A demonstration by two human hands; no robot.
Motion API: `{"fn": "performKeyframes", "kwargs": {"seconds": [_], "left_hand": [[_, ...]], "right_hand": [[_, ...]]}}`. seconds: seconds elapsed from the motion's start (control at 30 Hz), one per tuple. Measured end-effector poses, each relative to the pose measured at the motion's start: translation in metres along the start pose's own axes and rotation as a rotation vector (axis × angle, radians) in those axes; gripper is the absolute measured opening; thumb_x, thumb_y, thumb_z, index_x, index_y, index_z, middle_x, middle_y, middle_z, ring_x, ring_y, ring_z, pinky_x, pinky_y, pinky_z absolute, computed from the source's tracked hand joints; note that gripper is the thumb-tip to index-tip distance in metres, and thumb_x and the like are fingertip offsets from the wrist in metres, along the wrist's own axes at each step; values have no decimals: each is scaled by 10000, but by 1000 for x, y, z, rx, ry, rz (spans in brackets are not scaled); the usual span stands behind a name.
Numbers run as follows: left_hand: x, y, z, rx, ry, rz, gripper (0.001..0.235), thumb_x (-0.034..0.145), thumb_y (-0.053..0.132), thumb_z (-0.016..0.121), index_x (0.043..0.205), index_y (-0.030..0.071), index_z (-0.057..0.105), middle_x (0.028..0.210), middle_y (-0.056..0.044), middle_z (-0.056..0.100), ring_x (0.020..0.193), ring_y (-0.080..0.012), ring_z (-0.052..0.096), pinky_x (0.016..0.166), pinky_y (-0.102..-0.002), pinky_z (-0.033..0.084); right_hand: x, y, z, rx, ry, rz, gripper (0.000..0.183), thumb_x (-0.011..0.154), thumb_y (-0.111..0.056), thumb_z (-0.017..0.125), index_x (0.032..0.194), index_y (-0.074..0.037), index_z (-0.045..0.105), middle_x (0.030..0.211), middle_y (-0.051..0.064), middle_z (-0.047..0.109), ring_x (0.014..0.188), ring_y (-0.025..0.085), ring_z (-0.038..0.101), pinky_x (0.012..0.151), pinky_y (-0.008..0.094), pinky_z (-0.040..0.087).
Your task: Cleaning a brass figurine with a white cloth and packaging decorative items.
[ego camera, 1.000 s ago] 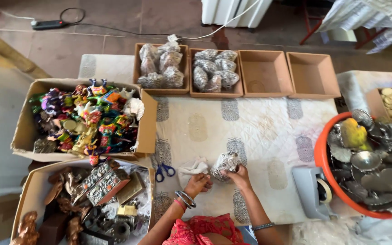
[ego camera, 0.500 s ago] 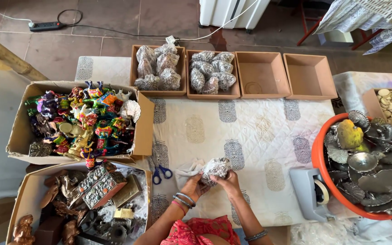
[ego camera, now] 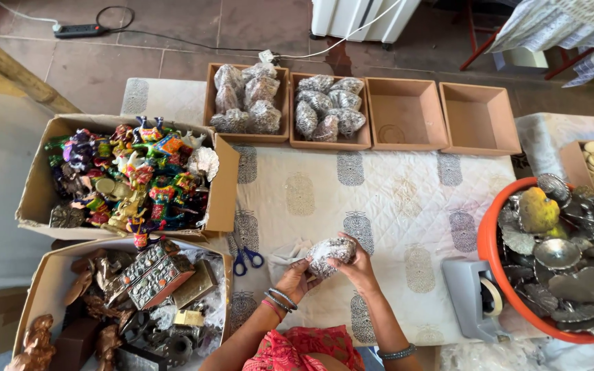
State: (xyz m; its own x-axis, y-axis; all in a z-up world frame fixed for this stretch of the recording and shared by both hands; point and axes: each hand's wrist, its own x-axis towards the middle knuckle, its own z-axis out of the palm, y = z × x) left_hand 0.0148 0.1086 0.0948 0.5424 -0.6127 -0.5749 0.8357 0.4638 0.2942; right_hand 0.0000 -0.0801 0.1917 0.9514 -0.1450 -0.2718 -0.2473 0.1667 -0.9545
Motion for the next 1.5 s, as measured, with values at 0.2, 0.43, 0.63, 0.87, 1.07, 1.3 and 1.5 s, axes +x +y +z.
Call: {"fn": "performKeyframes", "kwargs": {"seconds": [0.2, 0.43, 0.63, 0.87, 1.07, 1.3, 1.5], "left_hand": [[-8, 11, 6, -9, -3, -60, 432, 960, 387, 669, 1334, 183, 594, 1197, -1, 673, 1073, -175, 636, 912, -407, 517], [-10, 16, 17, -61, -61, -67, 474, 980, 453, 561, 1381, 200, 571, 1252, -15, 676, 1110, -182, 632, 961, -405, 525], [-19, 32, 35, -87, -30, -23, 522, 977, 560, 479, 1352, 208, 565, 1275, 2, 669, 1101, -164, 646, 934, -396, 531], [4, 30, 12, 232, 129, -1, 491, 982, 521, 548, 1331, 176, 574, 1229, -62, 671, 1069, -198, 675, 912, -396, 575], [18, 28, -18, 451, 199, 240, 455, 989, 437, 610, 1059, -3, 700, 850, -107, 740, 729, -208, 737, 669, -339, 592], [25, 27, -44, 506, 233, 91, 478, 1020, 428, 564, 913, -18, 700, 739, -130, 750, 578, -218, 748, 509, -333, 600], [36, 7, -62, 523, 165, 145, 468, 1051, 424, 541, 903, 9, 699, 752, -123, 749, 575, -197, 737, 482, -289, 566]], "right_hand": [[2, 15, -7, -138, -20, 9, 548, 739, -232, 910, 1163, -1, 650, 1022, 114, 751, 923, 183, 738, 836, 333, 638], [5, -2, 0, -163, -52, -1, 497, 747, -188, 906, 1146, 8, 684, 1017, 101, 765, 912, 162, 731, 813, 309, 617], [7, -10, 14, -128, -19, -19, 462, 741, -106, 881, 1148, -19, 682, 1028, 71, 766, 924, 148, 732, 823, 299, 613], [11, 16, 12, -4, 144, 8, 418, 733, -39, 874, 1111, -8, 699, 1020, 97, 772, 913, 165, 734, 835, 321, 606], [22, 21, -4, -106, 264, 63, 364, 723, -81, 881, 1048, -39, 721, 982, 95, 777, 884, 176, 744, 833, 334, 616], [55, -4, -5, -201, 322, 74, 345, 727, -74, 874, 1030, -38, 712, 979, 99, 774, 886, 177, 743, 836, 333, 614], [101, -51, 24, 2, 190, -32, 380, 718, -35, 850, 1073, -50, 713, 1012, 60, 769, 868, 121, 730, 794, 276, 606]]}}
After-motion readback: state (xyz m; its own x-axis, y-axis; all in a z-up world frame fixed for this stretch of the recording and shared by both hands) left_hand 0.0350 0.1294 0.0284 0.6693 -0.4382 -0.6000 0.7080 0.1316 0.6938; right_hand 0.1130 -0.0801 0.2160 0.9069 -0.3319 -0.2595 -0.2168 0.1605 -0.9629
